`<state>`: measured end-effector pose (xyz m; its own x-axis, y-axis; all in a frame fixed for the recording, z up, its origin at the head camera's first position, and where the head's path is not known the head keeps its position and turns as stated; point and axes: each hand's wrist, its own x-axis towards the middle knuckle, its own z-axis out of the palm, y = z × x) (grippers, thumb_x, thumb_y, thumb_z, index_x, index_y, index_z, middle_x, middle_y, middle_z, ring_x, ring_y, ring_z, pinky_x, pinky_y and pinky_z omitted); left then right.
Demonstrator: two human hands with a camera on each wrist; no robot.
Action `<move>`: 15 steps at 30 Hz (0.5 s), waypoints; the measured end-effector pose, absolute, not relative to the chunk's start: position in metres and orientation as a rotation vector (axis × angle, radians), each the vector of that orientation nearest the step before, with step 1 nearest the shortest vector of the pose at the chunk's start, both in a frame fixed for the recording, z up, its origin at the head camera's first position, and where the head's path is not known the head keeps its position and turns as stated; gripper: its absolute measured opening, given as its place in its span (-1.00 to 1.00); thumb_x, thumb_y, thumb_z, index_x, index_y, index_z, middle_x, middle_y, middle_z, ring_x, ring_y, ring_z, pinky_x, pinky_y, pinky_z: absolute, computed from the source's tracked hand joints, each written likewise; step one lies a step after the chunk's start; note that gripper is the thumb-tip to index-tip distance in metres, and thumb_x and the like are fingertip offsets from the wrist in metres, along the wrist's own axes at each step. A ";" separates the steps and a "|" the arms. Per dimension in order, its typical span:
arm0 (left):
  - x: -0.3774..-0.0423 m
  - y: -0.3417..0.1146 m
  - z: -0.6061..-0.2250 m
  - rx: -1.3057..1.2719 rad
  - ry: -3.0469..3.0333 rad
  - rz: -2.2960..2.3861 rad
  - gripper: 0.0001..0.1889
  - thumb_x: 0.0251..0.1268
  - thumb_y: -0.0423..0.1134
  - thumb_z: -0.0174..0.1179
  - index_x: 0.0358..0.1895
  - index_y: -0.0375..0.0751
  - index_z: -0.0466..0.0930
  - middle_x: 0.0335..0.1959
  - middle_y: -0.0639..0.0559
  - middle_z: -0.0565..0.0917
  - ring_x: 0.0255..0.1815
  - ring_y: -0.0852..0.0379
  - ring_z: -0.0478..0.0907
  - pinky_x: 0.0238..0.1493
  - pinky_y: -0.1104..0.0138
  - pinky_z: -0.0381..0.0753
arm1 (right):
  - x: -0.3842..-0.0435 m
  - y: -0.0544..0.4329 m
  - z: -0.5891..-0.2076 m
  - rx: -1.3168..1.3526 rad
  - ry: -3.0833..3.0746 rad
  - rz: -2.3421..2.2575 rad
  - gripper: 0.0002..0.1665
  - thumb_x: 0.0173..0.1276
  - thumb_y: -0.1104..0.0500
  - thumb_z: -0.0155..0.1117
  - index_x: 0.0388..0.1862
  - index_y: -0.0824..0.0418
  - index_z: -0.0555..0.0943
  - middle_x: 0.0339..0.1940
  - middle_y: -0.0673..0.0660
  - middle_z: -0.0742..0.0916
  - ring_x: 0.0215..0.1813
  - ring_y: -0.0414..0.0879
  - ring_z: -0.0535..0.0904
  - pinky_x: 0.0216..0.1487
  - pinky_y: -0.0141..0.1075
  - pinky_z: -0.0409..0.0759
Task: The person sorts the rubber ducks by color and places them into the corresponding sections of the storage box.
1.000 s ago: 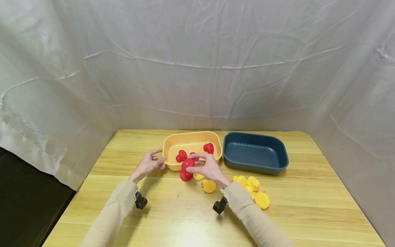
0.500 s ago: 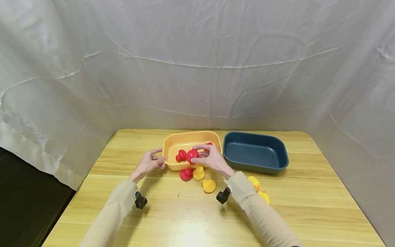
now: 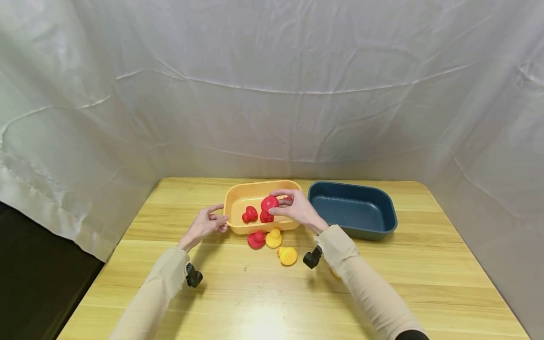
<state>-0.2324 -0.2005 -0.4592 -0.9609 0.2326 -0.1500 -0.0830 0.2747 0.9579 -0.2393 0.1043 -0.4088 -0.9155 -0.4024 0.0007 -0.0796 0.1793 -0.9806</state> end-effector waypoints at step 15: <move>-0.232 -0.201 -0.459 0.131 2.288 1.734 -0.34 0.48 -0.44 0.10 0.51 -0.59 0.03 -0.29 -0.22 0.75 -0.37 0.18 0.71 -0.17 0.26 0.81 | -0.257 0.124 -0.407 -0.421 2.240 -1.698 -0.39 0.26 0.30 0.46 0.30 0.30 0.54 0.09 0.34 0.74 -0.04 -0.12 0.74 -0.05 -0.30 0.77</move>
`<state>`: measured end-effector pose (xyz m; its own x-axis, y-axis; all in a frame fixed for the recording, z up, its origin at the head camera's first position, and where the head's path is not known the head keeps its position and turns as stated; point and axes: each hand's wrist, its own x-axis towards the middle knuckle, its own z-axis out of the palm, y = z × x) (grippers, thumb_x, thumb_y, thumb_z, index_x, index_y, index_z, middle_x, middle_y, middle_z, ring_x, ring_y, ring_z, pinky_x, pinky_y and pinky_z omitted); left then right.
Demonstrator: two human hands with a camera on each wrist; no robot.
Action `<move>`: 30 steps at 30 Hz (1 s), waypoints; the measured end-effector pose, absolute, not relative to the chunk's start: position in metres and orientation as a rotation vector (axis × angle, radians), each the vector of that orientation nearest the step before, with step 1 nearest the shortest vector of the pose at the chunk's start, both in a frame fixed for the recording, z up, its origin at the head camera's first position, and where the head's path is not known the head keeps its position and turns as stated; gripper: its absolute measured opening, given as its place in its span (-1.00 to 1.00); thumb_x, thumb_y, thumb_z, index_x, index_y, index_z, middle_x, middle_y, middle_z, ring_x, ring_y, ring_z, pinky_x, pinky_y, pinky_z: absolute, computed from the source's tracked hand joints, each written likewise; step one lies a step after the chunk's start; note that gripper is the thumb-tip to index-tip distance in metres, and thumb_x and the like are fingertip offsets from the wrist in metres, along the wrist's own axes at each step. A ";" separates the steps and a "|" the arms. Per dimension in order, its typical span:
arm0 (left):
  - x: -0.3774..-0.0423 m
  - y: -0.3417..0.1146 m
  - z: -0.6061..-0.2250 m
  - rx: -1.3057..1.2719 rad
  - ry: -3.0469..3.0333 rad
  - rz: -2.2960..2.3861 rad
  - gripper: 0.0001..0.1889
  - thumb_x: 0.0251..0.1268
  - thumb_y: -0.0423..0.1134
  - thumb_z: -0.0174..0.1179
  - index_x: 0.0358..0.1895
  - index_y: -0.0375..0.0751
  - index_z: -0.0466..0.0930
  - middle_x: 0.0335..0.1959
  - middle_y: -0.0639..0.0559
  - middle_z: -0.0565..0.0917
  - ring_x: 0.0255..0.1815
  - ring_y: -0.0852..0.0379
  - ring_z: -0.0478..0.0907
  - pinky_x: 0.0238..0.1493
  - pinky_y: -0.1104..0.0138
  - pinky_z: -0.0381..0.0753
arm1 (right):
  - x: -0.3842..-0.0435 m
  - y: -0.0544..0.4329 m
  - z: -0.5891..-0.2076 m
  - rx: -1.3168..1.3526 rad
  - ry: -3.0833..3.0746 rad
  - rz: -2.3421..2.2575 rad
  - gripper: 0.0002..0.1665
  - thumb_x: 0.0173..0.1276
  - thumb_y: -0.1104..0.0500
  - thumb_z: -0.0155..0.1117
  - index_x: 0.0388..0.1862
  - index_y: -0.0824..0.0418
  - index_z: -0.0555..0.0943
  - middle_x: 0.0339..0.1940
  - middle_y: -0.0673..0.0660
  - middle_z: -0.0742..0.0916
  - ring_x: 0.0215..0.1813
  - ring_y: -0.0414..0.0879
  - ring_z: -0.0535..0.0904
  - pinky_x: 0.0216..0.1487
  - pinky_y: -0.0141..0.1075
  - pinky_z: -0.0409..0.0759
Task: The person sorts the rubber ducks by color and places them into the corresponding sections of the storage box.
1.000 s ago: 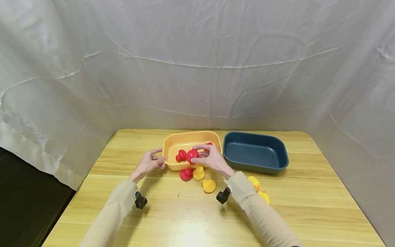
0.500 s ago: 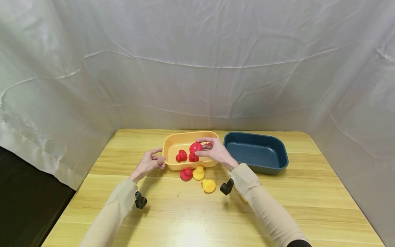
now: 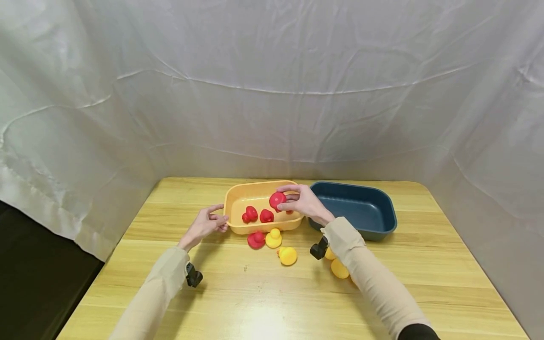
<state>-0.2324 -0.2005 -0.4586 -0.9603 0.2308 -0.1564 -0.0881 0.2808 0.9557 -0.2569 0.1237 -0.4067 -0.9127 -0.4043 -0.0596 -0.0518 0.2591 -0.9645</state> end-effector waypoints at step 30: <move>-0.232 -0.199 -0.457 0.127 2.276 1.741 -0.33 0.48 -0.43 0.11 0.51 -0.59 0.03 -0.28 -0.27 0.75 -0.38 0.18 0.71 -0.16 0.25 0.81 | -0.268 0.136 -0.433 -0.377 2.325 -1.647 -0.36 0.29 0.29 0.43 0.33 0.44 0.48 0.23 0.43 0.65 0.03 0.04 0.72 0.06 -0.30 0.76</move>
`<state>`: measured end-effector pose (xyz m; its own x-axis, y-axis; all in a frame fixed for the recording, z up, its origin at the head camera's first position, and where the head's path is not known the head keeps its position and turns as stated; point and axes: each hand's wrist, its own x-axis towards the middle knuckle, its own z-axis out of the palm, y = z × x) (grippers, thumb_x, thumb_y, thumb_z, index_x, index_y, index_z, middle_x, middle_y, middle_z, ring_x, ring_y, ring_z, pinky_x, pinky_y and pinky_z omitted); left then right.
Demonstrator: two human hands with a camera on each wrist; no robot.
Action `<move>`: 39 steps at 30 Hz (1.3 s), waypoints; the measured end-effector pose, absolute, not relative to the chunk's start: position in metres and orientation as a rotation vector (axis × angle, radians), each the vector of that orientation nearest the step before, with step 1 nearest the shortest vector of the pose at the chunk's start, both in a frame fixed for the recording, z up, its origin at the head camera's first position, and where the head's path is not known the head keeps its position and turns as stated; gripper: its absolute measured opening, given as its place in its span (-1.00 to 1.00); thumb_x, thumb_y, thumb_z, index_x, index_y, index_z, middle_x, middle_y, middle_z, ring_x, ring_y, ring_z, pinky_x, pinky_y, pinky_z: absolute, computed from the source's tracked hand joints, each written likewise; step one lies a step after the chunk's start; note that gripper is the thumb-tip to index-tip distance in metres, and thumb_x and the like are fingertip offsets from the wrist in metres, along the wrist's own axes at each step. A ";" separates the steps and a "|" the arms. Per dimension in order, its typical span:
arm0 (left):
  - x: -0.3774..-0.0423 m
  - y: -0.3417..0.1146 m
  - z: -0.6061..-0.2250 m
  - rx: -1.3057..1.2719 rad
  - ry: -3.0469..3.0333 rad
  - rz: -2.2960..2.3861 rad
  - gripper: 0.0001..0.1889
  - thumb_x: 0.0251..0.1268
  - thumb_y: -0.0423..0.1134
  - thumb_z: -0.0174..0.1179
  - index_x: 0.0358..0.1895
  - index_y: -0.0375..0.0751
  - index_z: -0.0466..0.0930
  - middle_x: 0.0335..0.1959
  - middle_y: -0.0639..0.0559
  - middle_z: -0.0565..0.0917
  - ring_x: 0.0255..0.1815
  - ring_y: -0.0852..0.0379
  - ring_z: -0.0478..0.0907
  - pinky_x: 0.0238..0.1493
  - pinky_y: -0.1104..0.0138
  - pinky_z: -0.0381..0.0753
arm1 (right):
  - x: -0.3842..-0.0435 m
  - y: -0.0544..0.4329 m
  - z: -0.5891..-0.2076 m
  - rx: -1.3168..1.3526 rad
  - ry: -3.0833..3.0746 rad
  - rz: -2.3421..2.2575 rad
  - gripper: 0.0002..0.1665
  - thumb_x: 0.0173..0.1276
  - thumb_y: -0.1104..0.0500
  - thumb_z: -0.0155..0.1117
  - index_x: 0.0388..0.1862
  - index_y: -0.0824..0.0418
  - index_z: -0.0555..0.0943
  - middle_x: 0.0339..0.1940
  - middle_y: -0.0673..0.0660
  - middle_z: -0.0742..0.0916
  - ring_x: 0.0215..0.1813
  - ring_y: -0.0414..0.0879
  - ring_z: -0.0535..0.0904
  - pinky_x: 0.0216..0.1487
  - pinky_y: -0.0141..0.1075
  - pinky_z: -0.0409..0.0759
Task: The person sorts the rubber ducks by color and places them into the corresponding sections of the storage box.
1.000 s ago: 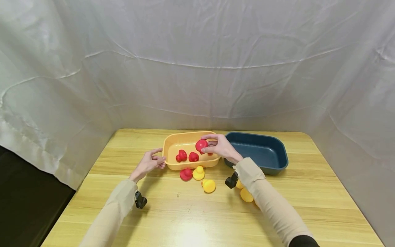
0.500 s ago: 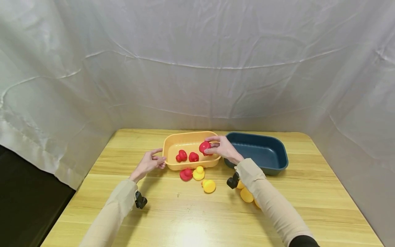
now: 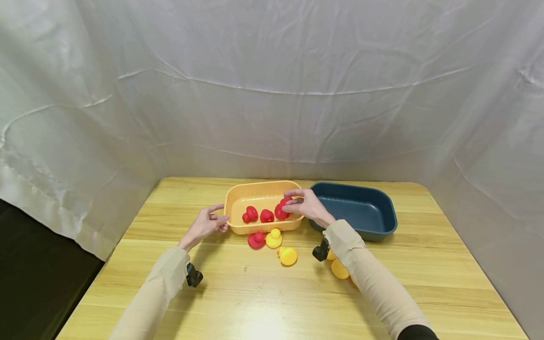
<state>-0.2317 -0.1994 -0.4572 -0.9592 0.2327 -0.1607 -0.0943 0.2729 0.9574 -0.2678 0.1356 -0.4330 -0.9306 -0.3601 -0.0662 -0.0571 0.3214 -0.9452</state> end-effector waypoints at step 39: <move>-0.232 -0.200 -0.459 0.130 2.277 1.746 -0.33 0.48 -0.42 0.11 0.51 -0.59 0.03 -0.27 -0.29 0.74 -0.38 0.18 0.71 -0.17 0.25 0.81 | -0.220 0.116 -0.445 -0.914 2.063 -1.538 -0.51 0.34 0.33 0.37 0.19 0.53 0.52 0.13 0.52 0.67 0.19 0.42 0.59 0.29 -0.12 0.66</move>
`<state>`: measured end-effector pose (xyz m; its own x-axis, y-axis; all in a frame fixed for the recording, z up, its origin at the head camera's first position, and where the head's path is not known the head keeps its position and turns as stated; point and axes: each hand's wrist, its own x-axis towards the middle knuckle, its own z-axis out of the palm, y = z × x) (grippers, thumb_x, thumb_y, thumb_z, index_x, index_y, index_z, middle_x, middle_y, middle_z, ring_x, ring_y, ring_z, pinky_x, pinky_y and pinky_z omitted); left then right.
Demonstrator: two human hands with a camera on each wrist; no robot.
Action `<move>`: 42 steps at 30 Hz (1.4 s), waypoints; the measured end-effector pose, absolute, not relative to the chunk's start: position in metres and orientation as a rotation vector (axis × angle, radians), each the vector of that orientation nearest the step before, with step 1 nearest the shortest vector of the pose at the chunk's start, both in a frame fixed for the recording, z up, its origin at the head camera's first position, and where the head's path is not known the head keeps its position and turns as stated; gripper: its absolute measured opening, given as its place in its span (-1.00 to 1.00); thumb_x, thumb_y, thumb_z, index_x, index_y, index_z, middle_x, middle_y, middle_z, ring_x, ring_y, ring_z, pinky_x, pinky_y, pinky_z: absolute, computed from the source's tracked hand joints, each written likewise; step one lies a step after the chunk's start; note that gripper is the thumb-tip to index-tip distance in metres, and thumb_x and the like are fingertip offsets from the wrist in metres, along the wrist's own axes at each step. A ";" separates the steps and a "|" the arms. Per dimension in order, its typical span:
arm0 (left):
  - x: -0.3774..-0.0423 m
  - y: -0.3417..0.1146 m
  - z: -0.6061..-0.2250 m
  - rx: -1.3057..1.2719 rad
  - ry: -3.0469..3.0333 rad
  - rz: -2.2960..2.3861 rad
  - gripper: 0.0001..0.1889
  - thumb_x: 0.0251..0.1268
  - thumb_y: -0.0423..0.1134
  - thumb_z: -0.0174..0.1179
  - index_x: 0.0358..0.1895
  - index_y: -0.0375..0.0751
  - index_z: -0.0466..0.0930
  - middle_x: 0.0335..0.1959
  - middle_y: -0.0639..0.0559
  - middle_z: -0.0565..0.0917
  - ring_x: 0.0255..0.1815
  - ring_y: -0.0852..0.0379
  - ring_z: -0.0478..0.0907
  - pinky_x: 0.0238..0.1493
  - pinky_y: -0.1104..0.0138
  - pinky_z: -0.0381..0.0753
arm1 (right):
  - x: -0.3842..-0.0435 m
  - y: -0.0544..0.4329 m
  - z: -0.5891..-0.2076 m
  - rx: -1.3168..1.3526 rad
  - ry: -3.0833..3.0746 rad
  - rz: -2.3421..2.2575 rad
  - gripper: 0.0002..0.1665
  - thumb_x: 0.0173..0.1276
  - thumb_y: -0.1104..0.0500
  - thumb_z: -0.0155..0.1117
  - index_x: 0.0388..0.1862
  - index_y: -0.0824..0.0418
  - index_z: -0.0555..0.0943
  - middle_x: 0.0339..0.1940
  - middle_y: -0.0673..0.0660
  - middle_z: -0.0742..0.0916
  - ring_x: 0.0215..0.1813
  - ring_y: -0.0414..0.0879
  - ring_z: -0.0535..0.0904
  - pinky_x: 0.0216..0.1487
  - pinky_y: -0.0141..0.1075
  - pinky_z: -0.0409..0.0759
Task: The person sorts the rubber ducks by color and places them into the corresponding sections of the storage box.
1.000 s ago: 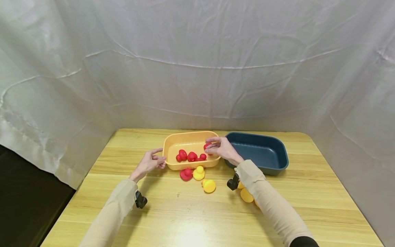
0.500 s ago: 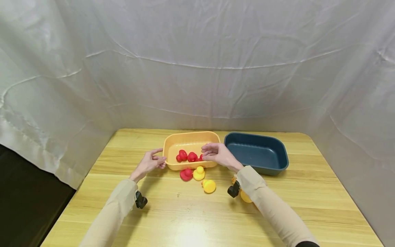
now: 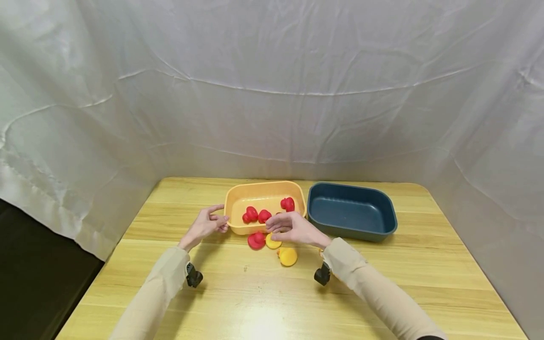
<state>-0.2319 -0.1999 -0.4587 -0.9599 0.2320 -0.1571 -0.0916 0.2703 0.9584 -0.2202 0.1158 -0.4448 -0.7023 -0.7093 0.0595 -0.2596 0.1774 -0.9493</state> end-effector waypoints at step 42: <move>-0.232 -0.200 -0.460 0.143 2.272 1.749 -0.34 0.49 -0.42 0.10 0.50 -0.61 0.03 -0.31 -0.22 0.75 -0.39 0.19 0.71 -0.22 0.32 0.80 | -0.214 0.092 -0.460 -1.006 2.132 -1.172 -0.28 0.31 0.28 0.41 0.42 0.41 0.42 0.44 0.30 0.54 0.50 0.19 0.41 0.56 0.03 0.36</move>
<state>-0.2323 -0.2002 -0.4604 -0.9587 0.2404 -0.1518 -0.0853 0.2662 0.9601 -0.2145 0.0921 -0.4597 -0.6000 -0.7964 -0.0758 -0.3627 0.3552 -0.8616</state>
